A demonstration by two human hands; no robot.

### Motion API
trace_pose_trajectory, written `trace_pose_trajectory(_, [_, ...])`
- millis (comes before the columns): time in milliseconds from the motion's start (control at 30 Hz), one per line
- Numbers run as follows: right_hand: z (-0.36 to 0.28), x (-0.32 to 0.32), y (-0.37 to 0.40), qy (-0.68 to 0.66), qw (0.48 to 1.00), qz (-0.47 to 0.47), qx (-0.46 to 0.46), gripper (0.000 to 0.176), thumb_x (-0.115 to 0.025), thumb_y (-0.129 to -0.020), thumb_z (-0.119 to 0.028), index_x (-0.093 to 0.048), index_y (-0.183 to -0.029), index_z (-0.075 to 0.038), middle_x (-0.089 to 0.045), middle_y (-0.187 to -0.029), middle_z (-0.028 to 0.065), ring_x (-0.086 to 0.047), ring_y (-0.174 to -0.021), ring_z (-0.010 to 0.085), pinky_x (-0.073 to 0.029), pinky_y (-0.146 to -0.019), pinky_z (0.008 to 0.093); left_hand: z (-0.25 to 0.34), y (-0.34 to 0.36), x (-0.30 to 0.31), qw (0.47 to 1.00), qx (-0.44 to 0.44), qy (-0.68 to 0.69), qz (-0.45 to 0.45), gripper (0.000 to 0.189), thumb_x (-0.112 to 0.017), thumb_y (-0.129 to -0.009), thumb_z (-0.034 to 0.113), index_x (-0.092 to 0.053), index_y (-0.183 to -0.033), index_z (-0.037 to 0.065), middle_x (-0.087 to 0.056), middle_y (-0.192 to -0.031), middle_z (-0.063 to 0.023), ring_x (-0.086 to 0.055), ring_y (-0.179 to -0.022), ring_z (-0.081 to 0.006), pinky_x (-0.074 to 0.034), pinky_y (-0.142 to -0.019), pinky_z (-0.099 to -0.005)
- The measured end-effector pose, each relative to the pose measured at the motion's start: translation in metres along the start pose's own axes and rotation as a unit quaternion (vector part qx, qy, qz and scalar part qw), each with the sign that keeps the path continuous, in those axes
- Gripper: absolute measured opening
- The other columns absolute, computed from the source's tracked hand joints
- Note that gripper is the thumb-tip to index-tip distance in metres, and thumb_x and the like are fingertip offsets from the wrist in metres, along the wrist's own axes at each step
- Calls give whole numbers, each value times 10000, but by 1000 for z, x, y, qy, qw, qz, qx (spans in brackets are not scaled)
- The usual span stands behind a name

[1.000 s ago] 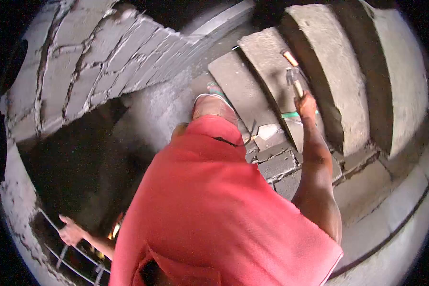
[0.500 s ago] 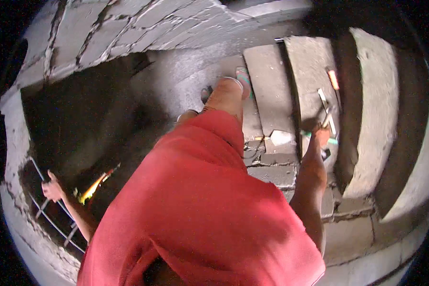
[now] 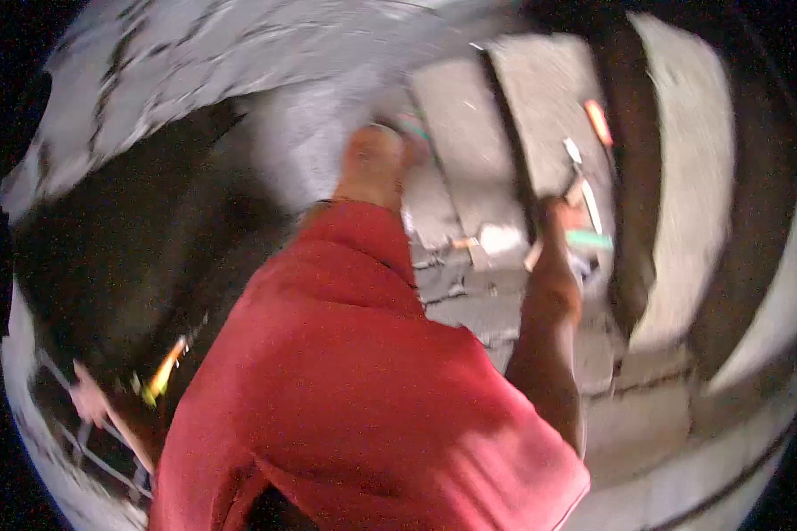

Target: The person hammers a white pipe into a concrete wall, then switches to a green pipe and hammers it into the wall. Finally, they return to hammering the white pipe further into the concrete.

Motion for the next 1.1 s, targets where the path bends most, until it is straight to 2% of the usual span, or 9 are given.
trace_pose_trajectory(67, [26,18,17,-315,929,72,-184,372,-703,-783,-348,-660,-973,-32,-703,-917,189,-688,-913,347,-535,-810,443,0,-2,-16,996,-7,42,75,875,-530,-507,943,-696,-823,145,-659,-1018,-174,-598,-931,-396,-413,-781,-617])
trace_pose_trajectory(267, [45,54,80,-290,911,191,-222,325,-751,-725,-335,-649,-900,-81,-649,-717,199,-659,-686,376,-536,-640,463,41,-17,-52,950,-62,28,304,885,-388,-514,1021,-494,-557,144,-610,-694,-203,-616,-674,-423,-437,-558,-640])
trace_pose_trajectory(367, [64,-38,46,-75,931,119,-338,658,-621,-749,-737,-693,-977,-124,-718,-890,57,-699,-887,253,-527,-799,425,-1,-47,-75,992,-92,16,83,929,-384,-533,1019,-618,-679,132,-646,-812,-274,-636,-776,-491,-424,-648,-753])
trace_pose_trajectory(500, [80,-19,38,-186,945,-39,-265,496,-621,-818,-583,-716,-924,-108,-733,-904,39,-704,-819,176,-534,-735,357,-8,-31,-32,991,-86,100,16,923,-384,-627,977,-719,-878,153,-692,-889,-254,-655,-865,-513,-421,-713,-780])
trace_pose_trajectory(633, [88,-66,23,148,934,278,-171,419,-592,-856,-464,-625,-624,-116,-655,-655,77,-674,-621,260,-513,-526,430,-16,-25,-30,994,-79,57,52,853,-390,-706,924,-722,-1014,201,-703,-950,-211,-666,-925,-435,-487,-791,-667])
trace_pose_trajectory(700, [93,-41,40,-88,957,267,-73,375,-630,-816,-386,-494,-547,-164,-493,-534,42,-513,-471,203,-379,-396,431,-16,-23,-35,989,-111,100,18,868,-455,-707,894,-682,-1171,196,-652,-1152,-189,-583,-1109,-399,-377,-929,-680])
trace_pose_trajectory(733, [120,-113,-6,263,872,400,-100,324,-629,-816,-384,-543,-589,-170,-494,-544,17,-526,-497,199,-374,-402,405,-13,-18,-28,985,-123,118,27,834,-455,-727,879,-683,-1111,175,-632,-1077,-194,-582,-1041,-393,-386,-867,-658])
trace_pose_trajectory(900, [138,-76,41,355,803,470,-94,304,-626,-806,-400,-628,-683,-122,-585,-633,33,-585,-524,232,-407,-437,417,-11,13,26,925,-199,90,310,770,-453,-823,802,-684,-811,68,-533,-704,-216,-578,-701,-365,-432,-558,-547])
trace_pose_trajectory(1100, [166,-26,72,-188,911,353,-103,310,-652,-792,-354,-694,-849,-53,-673,-745,101,-642,-602,307,-484,-490,458,-17,16,19,933,-174,186,254,817,-399,-813,830,-703,-976,90,-571,-846,-252,-584,-849,-414,-431,-660,-539])
Point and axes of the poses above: each hand's wrist, its own y-axis away from the middle knuckle, its own x-axis out of the back of the hand, z = x × y, the point moved 4 cm from there along -y, towards the middle knuckle
